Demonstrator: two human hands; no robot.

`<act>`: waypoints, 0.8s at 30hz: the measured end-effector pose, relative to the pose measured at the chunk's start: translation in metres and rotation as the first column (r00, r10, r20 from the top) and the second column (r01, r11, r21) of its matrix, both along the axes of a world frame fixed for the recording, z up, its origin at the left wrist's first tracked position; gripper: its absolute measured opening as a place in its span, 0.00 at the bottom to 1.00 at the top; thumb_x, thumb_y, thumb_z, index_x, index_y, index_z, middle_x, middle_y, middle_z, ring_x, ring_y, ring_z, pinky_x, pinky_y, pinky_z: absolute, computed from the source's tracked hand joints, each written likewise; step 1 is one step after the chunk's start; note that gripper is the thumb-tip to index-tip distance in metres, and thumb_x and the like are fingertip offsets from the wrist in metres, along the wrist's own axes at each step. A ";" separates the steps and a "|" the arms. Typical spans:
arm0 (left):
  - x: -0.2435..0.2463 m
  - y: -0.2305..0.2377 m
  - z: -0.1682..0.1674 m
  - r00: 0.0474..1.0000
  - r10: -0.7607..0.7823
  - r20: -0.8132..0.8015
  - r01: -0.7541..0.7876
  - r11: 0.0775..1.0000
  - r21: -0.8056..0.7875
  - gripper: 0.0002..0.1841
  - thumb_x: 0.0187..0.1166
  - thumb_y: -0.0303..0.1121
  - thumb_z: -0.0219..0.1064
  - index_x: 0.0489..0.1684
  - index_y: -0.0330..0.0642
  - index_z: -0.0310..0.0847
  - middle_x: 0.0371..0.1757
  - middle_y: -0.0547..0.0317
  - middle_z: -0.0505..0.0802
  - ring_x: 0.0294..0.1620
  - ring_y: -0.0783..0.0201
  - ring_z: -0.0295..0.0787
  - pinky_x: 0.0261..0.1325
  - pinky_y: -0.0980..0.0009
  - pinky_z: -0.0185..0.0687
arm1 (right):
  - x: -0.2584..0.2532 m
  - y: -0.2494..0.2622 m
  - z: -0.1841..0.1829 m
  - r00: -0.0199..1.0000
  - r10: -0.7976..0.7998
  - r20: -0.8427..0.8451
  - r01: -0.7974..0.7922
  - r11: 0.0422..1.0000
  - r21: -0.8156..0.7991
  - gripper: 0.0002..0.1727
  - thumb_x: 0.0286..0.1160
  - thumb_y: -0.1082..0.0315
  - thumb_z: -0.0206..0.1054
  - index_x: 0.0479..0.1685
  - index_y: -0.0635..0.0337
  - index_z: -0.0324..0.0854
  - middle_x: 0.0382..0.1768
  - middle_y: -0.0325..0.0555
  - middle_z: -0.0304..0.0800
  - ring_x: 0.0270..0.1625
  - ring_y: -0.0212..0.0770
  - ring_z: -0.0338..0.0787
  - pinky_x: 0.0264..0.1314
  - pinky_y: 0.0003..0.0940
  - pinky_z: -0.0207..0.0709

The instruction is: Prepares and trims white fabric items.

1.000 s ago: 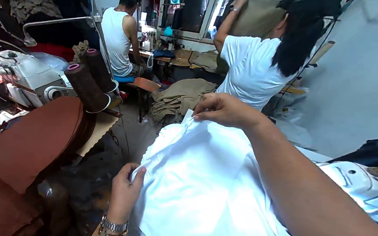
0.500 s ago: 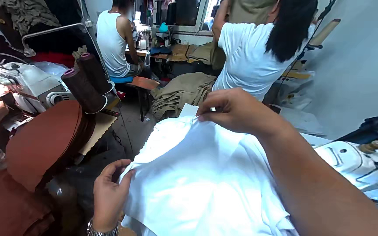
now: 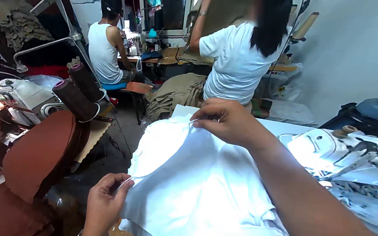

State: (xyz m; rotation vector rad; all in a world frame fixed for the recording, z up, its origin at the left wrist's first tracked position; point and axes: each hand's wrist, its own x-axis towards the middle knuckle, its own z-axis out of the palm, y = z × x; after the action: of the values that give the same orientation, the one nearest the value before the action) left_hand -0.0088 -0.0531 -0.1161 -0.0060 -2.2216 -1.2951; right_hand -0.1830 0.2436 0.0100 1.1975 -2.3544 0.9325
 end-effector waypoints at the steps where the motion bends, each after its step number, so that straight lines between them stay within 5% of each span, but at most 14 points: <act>1: 0.000 0.001 0.001 1.000 0.005 -0.016 -0.006 0.999 -0.045 0.08 0.72 0.39 0.72 0.39 0.47 0.94 0.37 0.70 0.93 0.32 0.78 0.89 0.35 0.82 0.87 | 0.002 0.004 0.000 1.000 0.004 -0.008 -0.005 1.000 -0.028 0.06 0.73 0.70 0.70 0.39 0.60 0.92 0.36 0.40 0.86 0.38 0.24 0.83 0.43 0.18 0.78; 4: 0.000 0.013 0.013 0.993 0.084 -0.086 -0.098 0.981 -0.168 0.09 0.77 0.38 0.68 0.39 0.45 0.92 0.39 0.68 0.89 0.35 0.83 0.83 0.38 0.89 0.81 | 0.010 0.015 0.002 0.998 0.056 -0.012 -0.057 0.990 -0.126 0.06 0.73 0.72 0.68 0.39 0.60 0.92 0.36 0.36 0.86 0.40 0.20 0.83 0.46 0.13 0.77; 7: 0.001 0.030 0.028 0.983 0.139 -0.118 -0.159 0.971 -0.179 0.09 0.80 0.35 0.65 0.43 0.41 0.89 0.41 0.65 0.90 0.39 0.84 0.84 0.44 0.89 0.82 | 0.010 0.036 -0.004 0.982 0.189 -0.014 -0.186 0.945 -0.268 0.06 0.74 0.74 0.67 0.42 0.61 0.90 0.42 0.37 0.91 0.45 0.24 0.88 0.51 0.19 0.84; 10: 0.003 0.045 0.042 0.986 0.112 -0.121 -0.132 0.977 -0.169 0.10 0.83 0.33 0.61 0.45 0.38 0.86 0.37 0.66 0.90 0.33 0.87 0.83 0.38 0.91 0.79 | 0.013 0.059 -0.011 0.960 0.281 -0.012 -0.260 0.871 -0.418 0.08 0.78 0.73 0.67 0.49 0.57 0.90 0.46 0.35 0.93 0.39 0.24 0.87 0.39 0.19 0.82; 14: 0.012 0.057 0.061 0.964 -0.146 -0.224 0.132 0.988 -0.077 0.08 0.87 0.34 0.59 0.48 0.43 0.83 0.42 0.71 0.90 0.39 0.84 0.85 0.42 0.87 0.83 | 0.033 0.073 -0.016 0.934 0.356 0.008 -0.280 0.749 -0.601 0.09 0.79 0.70 0.68 0.49 0.48 0.91 0.45 0.30 0.95 0.41 0.24 0.90 0.43 0.20 0.86; 16: 0.013 0.060 0.074 0.858 -0.409 -0.311 0.383 0.912 -0.145 0.09 0.92 0.39 0.55 0.48 0.50 0.80 0.48 0.74 0.88 0.51 0.83 0.85 0.55 0.85 0.81 | 0.025 0.088 -0.028 0.831 0.555 -0.040 -0.427 0.590 -0.686 0.08 0.82 0.65 0.67 0.51 0.49 0.90 0.45 0.38 0.95 0.47 0.35 0.94 0.52 0.33 0.89; 19: 0.000 0.081 0.089 0.638 -0.680 -0.360 0.636 0.730 -0.250 0.10 0.93 0.37 0.52 0.45 0.47 0.77 0.47 0.66 0.86 0.55 0.76 0.82 0.61 0.81 0.75 | 0.013 0.085 -0.034 0.644 0.764 -0.035 -0.571 0.450 -0.686 0.09 0.82 0.58 0.65 0.50 0.43 0.90 0.39 0.35 0.95 0.44 0.37 0.94 0.50 0.39 0.89; 21: -0.016 0.096 0.088 0.622 -0.696 -0.358 0.645 0.715 -0.271 0.11 0.94 0.36 0.51 0.45 0.45 0.77 0.46 0.64 0.86 0.52 0.76 0.82 0.59 0.80 0.77 | 0.017 0.063 -0.028 0.590 0.805 0.061 -0.622 0.501 -0.602 0.10 0.85 0.54 0.63 0.47 0.41 0.89 0.40 0.28 0.94 0.44 0.29 0.92 0.50 0.31 0.87; 24: -0.040 0.113 0.079 0.685 -0.610 -0.399 0.579 0.788 -0.210 0.10 0.92 0.36 0.53 0.49 0.46 0.80 0.46 0.70 0.86 0.47 0.83 0.82 0.53 0.87 0.80 | 0.017 0.043 -0.040 0.486 0.857 0.174 -0.636 0.483 -0.602 0.10 0.85 0.62 0.64 0.46 0.53 0.91 0.41 0.38 0.95 0.44 0.33 0.94 0.47 0.31 0.89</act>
State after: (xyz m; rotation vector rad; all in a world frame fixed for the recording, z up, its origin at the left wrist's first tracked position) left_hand -0.0492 0.0603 -0.0371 -1.0425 -1.8967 -1.3497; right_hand -0.1658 0.2868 -0.0301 2.0351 -1.5426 2.1596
